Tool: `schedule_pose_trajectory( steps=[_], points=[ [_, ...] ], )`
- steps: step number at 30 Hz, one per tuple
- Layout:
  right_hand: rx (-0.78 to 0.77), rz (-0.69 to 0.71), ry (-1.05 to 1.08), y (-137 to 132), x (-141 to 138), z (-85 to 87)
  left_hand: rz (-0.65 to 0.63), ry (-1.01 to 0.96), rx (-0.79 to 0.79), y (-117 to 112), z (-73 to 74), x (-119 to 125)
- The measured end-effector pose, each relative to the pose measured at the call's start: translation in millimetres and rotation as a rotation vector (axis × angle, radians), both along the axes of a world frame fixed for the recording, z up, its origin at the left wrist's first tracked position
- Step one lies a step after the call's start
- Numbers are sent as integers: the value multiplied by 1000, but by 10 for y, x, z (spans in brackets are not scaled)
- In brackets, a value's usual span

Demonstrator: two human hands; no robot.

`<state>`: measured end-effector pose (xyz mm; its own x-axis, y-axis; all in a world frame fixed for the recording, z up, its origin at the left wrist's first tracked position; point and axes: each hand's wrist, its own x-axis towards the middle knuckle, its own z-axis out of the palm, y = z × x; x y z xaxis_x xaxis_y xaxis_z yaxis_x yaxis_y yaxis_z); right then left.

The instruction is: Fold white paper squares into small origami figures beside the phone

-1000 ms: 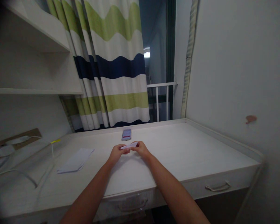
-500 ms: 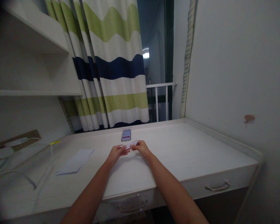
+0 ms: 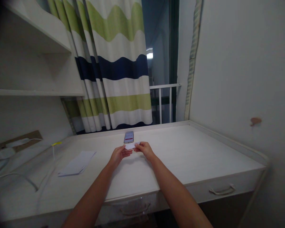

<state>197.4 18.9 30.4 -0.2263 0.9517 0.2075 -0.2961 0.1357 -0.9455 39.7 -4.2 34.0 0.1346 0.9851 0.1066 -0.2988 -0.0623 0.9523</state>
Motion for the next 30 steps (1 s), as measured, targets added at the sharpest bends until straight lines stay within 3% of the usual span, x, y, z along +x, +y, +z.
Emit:
schedule_pose_trajectory(
  steps=[9,14,22,30],
  points=[
    [73,-23,46,10,10,7,21,6,27,3,3,13],
    [15,-39,118,56,15,-13,31,11,24,30,-24,12],
    [64,-38,128,42,35,-6,-116,27,14,-32,-13,4],
    [125,30,37,-19,-13,1,-137,118,9,-33,-47,45]
  ],
)
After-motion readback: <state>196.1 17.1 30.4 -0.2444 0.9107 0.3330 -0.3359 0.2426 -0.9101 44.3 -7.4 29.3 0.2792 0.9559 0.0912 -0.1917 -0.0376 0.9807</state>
